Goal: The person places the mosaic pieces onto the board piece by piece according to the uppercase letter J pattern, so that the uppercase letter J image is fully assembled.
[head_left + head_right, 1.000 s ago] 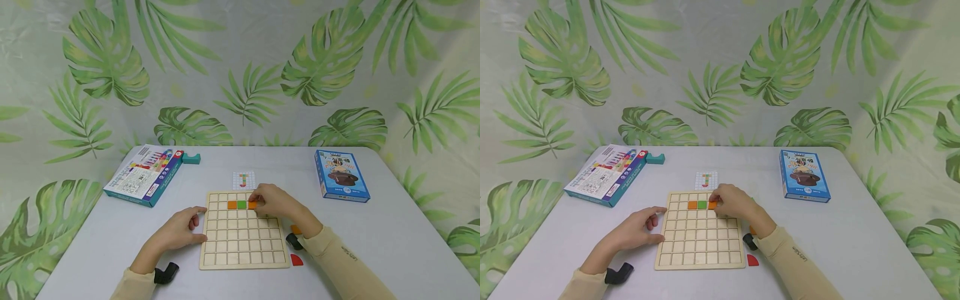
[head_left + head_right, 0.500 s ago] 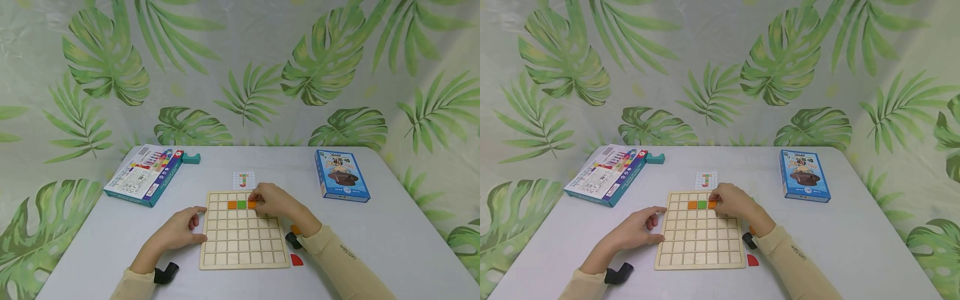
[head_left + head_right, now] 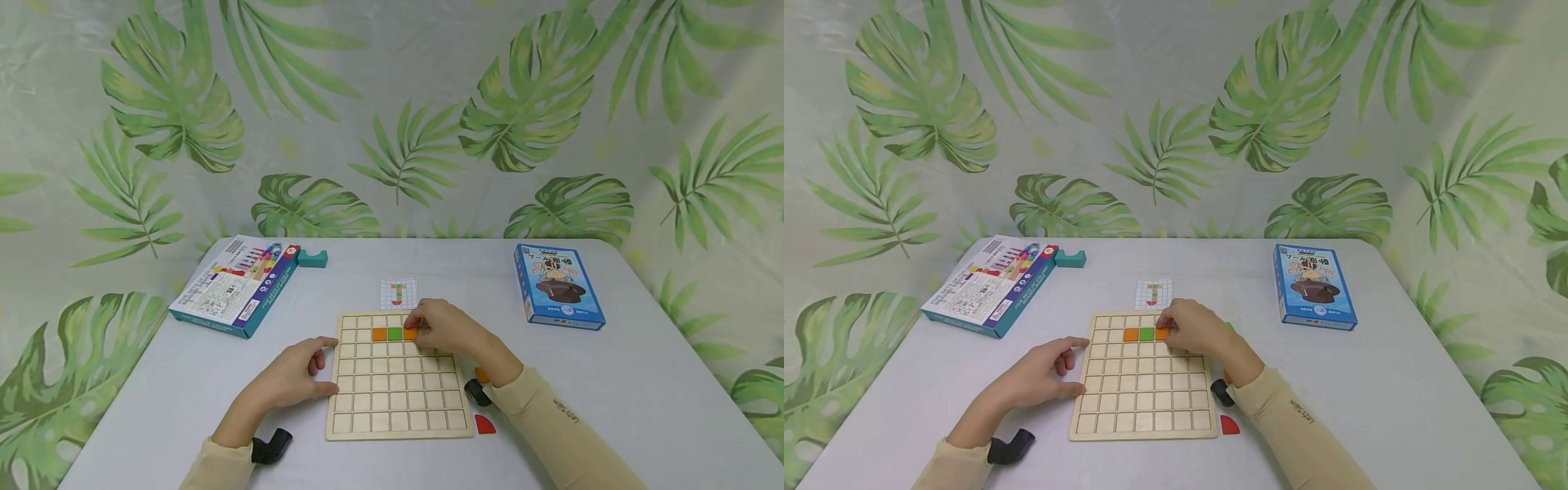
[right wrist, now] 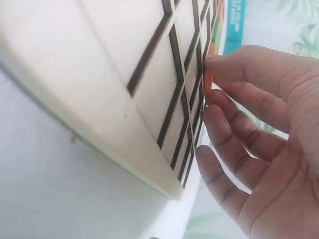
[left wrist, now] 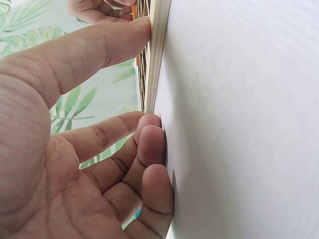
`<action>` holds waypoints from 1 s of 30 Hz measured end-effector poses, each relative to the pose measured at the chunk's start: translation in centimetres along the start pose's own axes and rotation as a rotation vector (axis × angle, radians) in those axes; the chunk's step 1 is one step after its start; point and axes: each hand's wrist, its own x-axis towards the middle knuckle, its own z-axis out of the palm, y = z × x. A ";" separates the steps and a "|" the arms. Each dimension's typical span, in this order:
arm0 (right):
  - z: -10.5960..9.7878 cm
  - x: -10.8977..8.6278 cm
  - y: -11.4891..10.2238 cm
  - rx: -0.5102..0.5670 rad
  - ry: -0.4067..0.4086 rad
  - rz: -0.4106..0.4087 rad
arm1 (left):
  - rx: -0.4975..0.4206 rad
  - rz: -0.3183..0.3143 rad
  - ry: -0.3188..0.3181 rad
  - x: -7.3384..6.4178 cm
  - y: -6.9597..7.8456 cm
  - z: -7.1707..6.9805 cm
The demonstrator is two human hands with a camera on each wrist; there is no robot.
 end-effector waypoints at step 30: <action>0.3 -0.1 0.2 0.012 0.020 -0.033 | 0.021 0.015 0.004 0.0 0.0 -0.1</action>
